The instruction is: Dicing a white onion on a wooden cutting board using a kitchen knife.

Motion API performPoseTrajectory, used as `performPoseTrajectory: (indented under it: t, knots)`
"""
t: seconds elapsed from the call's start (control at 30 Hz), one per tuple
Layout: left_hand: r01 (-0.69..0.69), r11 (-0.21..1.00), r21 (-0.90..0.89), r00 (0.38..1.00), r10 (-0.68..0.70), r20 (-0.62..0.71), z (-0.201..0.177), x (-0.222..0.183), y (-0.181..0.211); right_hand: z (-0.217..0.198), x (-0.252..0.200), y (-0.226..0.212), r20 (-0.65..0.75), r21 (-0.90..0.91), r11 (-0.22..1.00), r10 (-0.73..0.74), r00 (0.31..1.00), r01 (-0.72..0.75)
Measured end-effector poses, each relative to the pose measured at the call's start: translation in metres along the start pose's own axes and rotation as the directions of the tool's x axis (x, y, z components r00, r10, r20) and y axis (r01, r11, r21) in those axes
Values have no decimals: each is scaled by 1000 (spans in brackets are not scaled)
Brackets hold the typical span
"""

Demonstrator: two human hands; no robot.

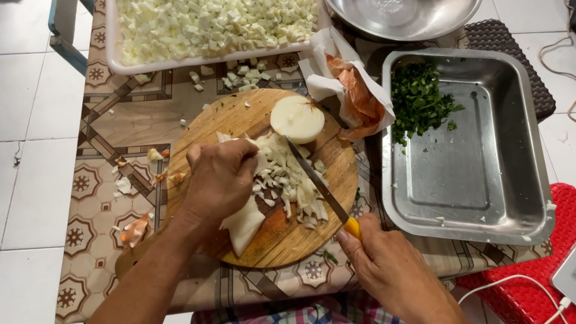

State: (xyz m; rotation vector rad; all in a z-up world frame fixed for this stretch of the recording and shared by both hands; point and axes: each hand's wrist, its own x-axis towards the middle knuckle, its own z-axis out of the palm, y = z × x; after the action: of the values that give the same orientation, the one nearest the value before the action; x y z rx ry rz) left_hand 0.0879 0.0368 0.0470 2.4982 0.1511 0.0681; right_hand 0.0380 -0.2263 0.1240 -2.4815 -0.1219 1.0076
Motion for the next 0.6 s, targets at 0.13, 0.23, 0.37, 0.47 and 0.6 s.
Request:
performPoseTrajectory:
  t: [0.13, 0.23, 0.37, 0.47, 0.6]
  knots:
    - [118, 965, -235, 993, -112, 38, -25, -24, 20, 0, -3, 2, -10, -28, 999, -33, 999, 32]
    - [87, 949, -304, 996, -90, 4, -24, -51, 35, 0, -8, 1, 11, -20, 1000, -24, 1000, 24]
    - [-123, 988, 91, 943, 145, -299, 23, -94, 44, 12, -6, 10, 23, -36, 996, -86, 996, 87]
    - [-152, 938, 312, 885, 270, -379, 44, -107, 41, 21, -5, 17, 47, -86, 991, -99, 994, 103]
    - [-129, 886, 445, 828, 343, -443, 47, -114, 44, 24, -9, 22, 81, -138, 988, -55, 995, 66]
